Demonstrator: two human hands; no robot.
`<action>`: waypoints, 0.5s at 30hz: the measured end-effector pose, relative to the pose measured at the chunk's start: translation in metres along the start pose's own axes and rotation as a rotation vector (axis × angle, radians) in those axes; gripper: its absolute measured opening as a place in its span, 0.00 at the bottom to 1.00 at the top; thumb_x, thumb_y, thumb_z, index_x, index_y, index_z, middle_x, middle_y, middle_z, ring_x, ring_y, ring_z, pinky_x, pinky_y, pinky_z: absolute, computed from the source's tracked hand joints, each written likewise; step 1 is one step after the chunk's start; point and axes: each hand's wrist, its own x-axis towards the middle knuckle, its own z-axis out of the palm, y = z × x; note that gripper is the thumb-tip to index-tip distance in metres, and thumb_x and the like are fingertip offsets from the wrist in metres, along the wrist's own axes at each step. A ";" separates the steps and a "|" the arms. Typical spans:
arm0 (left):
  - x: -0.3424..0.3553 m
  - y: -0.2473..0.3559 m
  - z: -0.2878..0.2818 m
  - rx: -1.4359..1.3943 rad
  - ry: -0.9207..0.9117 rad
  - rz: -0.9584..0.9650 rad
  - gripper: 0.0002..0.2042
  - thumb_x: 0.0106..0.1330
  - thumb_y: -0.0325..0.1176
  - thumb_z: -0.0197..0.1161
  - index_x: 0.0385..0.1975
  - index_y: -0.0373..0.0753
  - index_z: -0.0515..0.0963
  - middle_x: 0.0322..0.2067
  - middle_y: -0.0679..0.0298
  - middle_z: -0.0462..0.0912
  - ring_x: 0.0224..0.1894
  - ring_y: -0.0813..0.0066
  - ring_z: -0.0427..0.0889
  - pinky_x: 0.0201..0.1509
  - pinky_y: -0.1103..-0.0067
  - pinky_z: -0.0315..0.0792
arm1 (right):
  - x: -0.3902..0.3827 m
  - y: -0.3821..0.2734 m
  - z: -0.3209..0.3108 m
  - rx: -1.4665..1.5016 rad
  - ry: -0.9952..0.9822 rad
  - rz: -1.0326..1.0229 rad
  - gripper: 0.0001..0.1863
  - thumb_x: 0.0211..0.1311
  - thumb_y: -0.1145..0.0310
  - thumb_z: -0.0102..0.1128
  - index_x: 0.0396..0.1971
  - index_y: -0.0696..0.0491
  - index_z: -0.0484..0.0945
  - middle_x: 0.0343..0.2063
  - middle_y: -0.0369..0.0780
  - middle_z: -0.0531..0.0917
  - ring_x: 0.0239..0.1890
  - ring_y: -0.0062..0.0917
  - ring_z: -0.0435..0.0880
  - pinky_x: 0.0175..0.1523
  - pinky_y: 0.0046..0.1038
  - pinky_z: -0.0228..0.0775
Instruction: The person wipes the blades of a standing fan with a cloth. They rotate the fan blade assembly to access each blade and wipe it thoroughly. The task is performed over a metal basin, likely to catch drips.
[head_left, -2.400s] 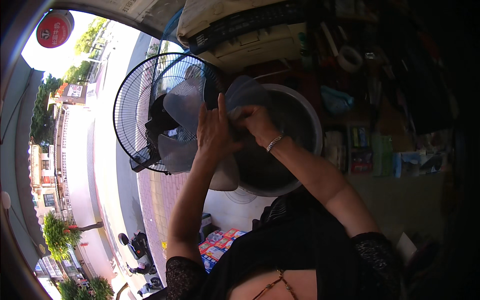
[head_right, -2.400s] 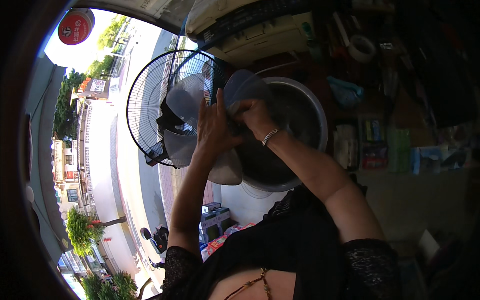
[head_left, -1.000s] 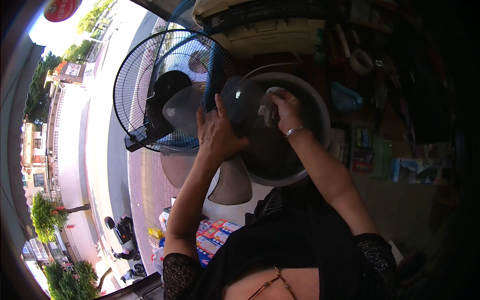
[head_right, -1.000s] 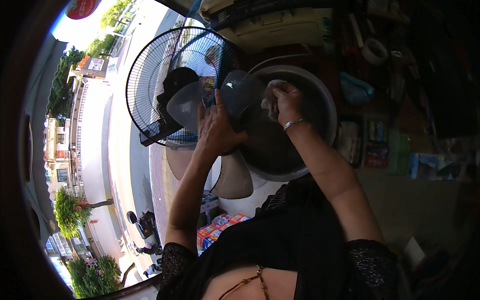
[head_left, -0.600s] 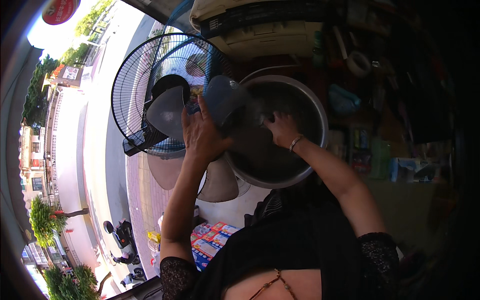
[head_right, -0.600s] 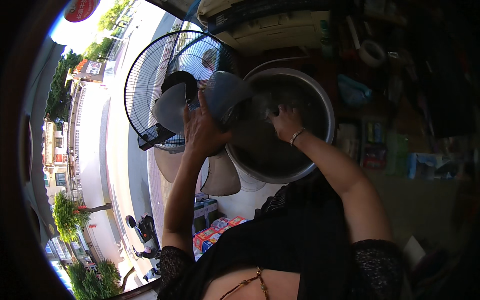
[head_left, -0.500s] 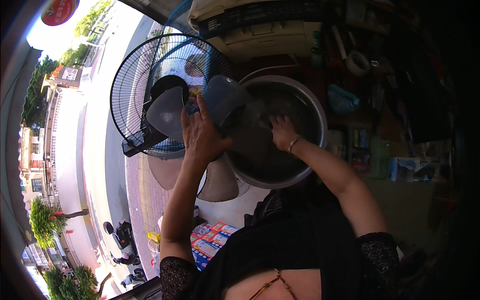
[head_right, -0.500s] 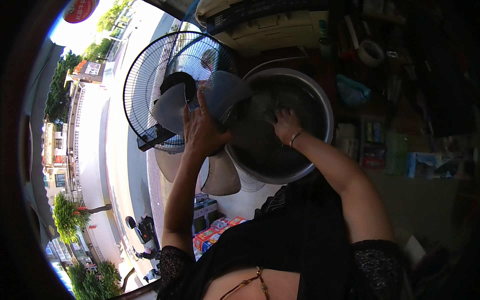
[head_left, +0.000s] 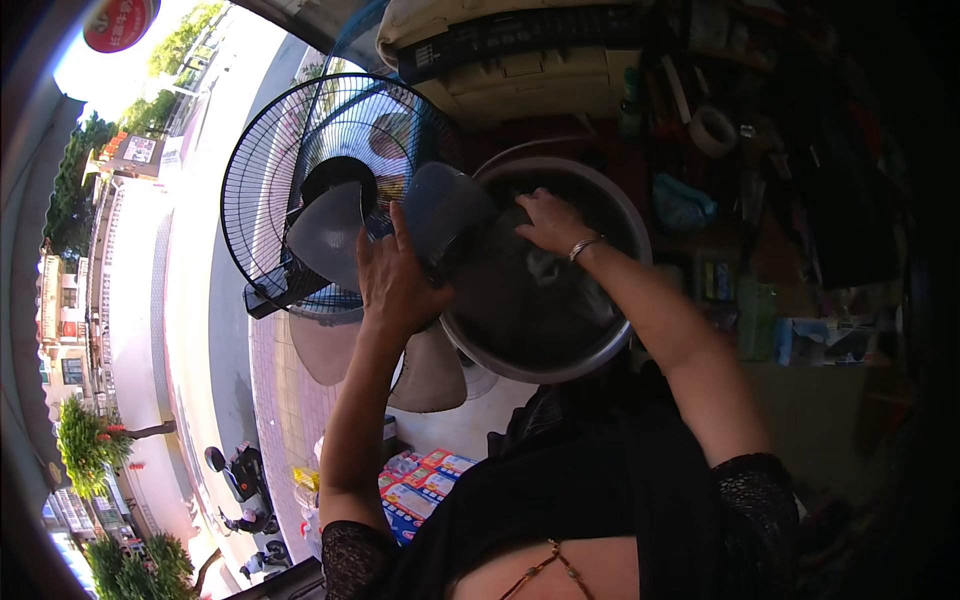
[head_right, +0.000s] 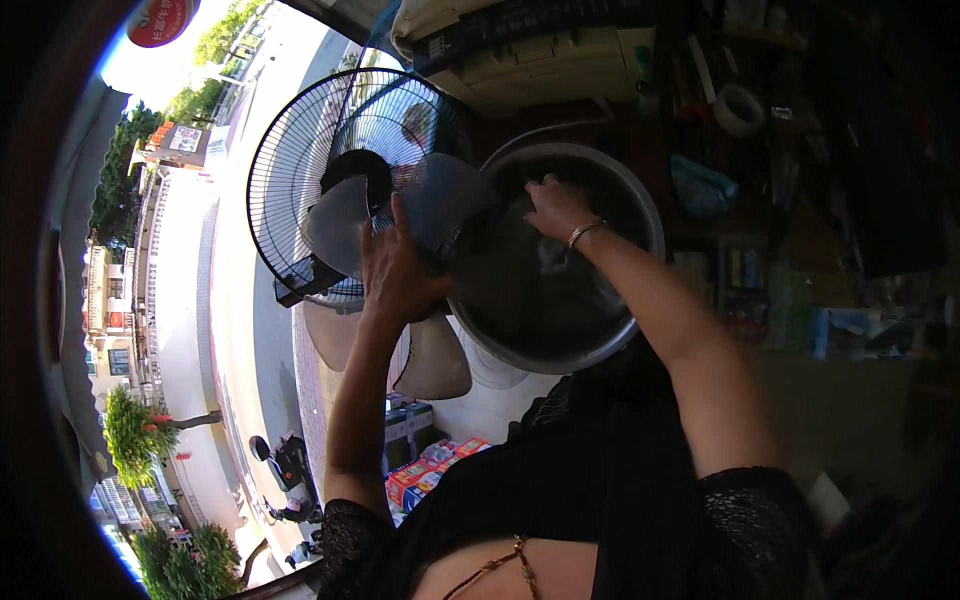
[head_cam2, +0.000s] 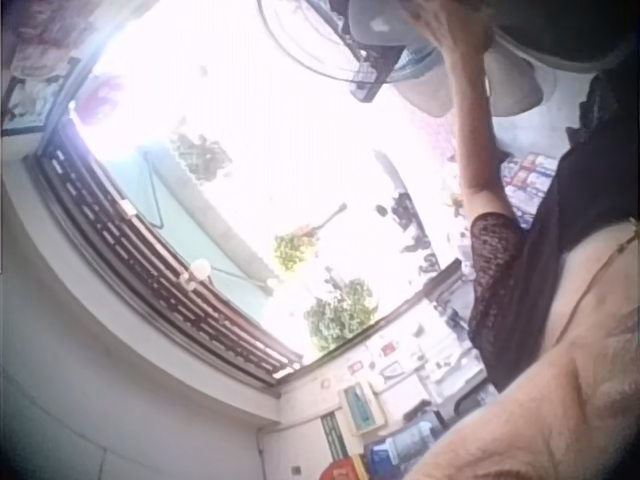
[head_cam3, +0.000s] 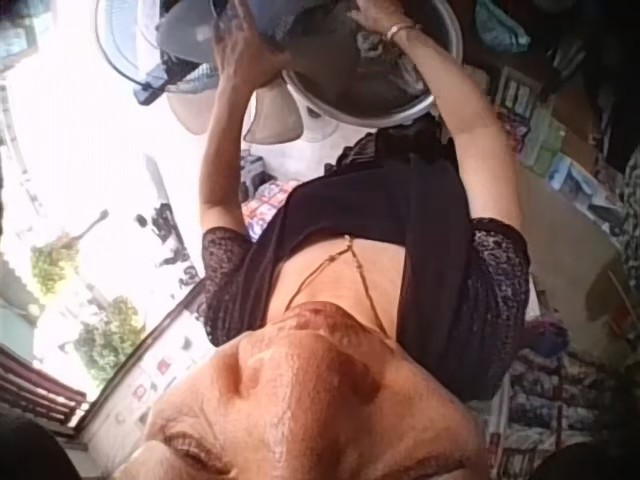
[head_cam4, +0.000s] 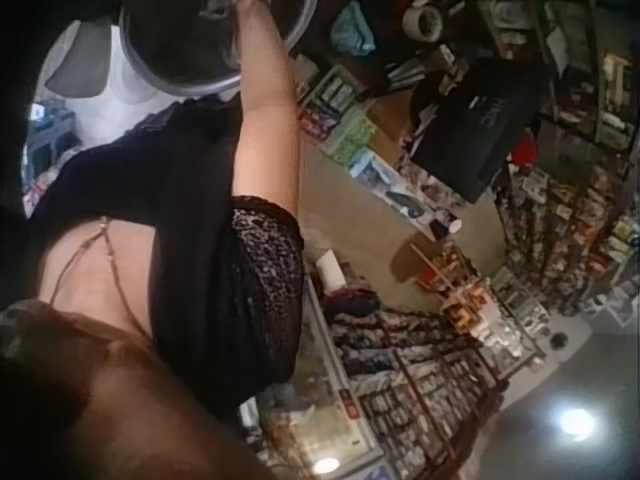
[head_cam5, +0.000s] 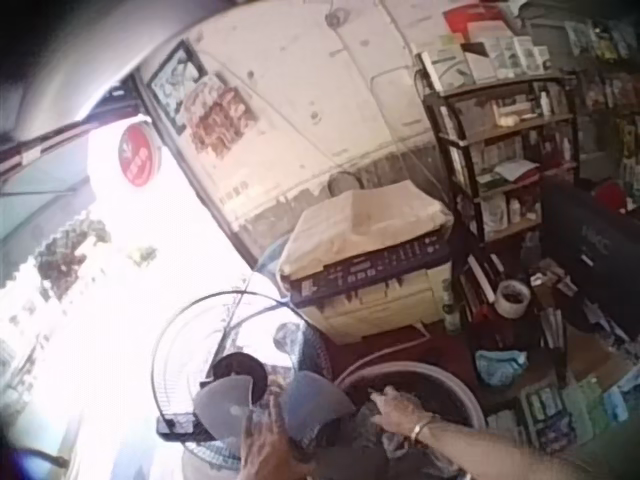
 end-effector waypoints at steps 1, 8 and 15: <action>0.000 0.000 -0.001 0.000 -0.012 -0.008 0.60 0.37 0.48 0.70 0.67 0.25 0.39 0.41 0.47 0.76 0.50 0.54 0.75 0.73 0.61 0.36 | 0.003 -0.013 0.005 -0.034 -0.051 0.024 0.24 0.52 0.59 0.66 0.50 0.48 0.75 0.47 0.43 0.78 0.54 0.38 0.74 0.54 0.38 0.71; 0.000 -0.003 -0.001 -0.011 -0.003 0.011 0.61 0.36 0.49 0.69 0.67 0.24 0.40 0.41 0.45 0.76 0.50 0.52 0.76 0.73 0.61 0.38 | 0.015 0.007 0.046 0.370 -0.044 0.001 0.09 0.54 0.66 0.62 0.31 0.55 0.80 0.30 0.42 0.83 0.37 0.33 0.83 0.50 0.34 0.72; 0.016 -0.001 -0.003 -0.036 -0.032 -0.099 0.61 0.35 0.49 0.69 0.66 0.22 0.40 0.42 0.44 0.76 0.51 0.51 0.75 0.73 0.62 0.39 | -0.030 -0.026 -0.025 1.932 -0.196 0.239 0.06 0.62 0.71 0.57 0.38 0.53 0.78 0.31 0.33 0.83 0.37 0.19 0.81 0.49 0.23 0.72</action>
